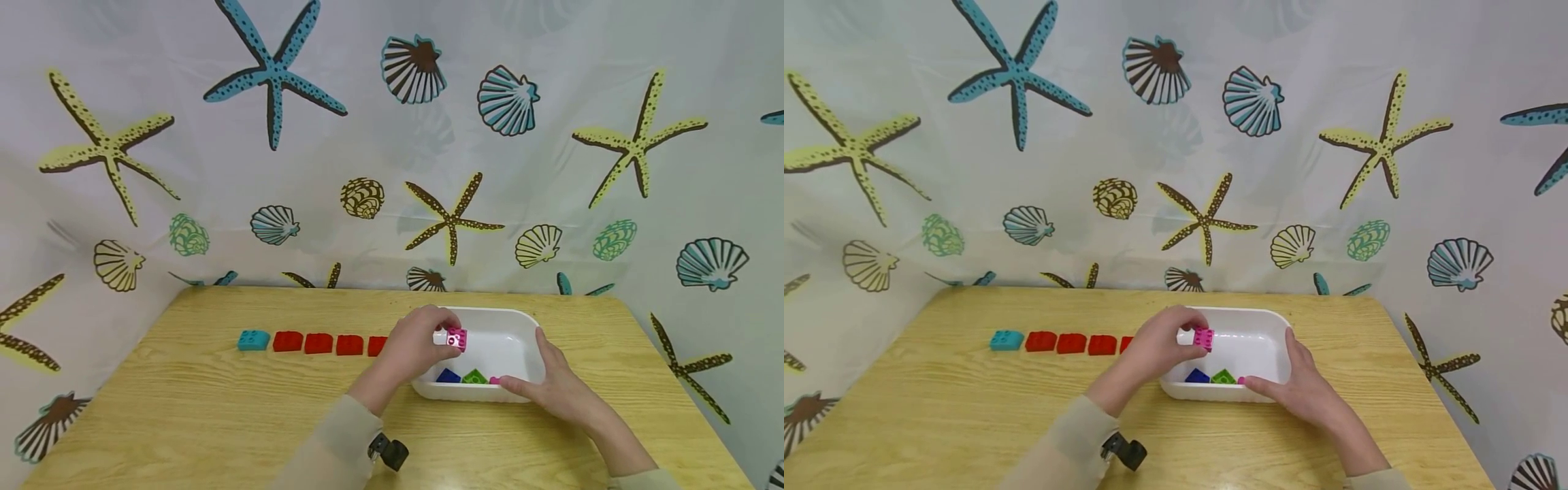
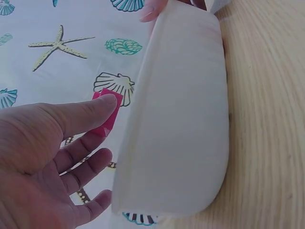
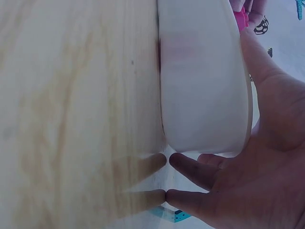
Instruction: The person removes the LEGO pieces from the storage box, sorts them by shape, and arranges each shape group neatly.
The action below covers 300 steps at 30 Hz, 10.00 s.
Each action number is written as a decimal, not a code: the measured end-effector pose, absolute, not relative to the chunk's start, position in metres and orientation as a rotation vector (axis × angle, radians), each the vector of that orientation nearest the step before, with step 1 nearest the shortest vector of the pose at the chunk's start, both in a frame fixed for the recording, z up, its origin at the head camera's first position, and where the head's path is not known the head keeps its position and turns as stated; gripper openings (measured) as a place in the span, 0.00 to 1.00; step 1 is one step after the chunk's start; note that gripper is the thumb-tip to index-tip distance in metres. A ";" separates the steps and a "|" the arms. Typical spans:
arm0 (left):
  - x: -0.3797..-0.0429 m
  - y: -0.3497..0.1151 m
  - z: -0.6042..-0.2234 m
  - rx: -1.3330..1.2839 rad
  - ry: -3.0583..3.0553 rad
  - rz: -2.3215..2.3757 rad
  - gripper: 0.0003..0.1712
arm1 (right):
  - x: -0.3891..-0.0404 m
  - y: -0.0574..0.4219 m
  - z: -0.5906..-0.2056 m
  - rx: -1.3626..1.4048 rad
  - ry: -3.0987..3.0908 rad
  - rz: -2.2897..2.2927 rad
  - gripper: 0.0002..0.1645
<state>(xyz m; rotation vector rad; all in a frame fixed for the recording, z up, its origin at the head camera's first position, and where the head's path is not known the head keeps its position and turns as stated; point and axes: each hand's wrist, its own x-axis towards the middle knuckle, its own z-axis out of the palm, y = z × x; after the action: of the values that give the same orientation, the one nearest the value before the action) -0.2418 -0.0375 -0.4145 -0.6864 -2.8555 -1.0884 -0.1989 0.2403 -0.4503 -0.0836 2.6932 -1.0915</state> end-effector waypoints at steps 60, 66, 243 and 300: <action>-0.216 -0.200 -0.451 -0.313 -3.048 -0.918 0.15 | -0.198 0.242 -0.451 -0.089 2.692 -1.075 0.84; -0.217 -0.200 -0.458 -0.293 -3.069 -0.905 0.17 | -0.198 0.243 -0.451 -0.093 2.691 -1.080 0.84; -0.280 0.001 -0.441 -0.856 -3.016 -1.039 0.27 | -0.195 0.243 -0.453 -0.103 2.700 -1.091 0.82; -0.255 -0.039 -0.409 -0.723 -2.738 -1.136 0.29 | -0.195 0.239 -0.453 -0.086 2.708 -1.066 0.82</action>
<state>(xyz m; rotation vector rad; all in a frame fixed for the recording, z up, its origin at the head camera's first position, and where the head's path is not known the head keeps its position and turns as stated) -0.2550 -0.0393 -0.4089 -0.7227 -2.7383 -1.1362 -0.1950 0.2394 -0.4534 -0.0858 2.7076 -1.0655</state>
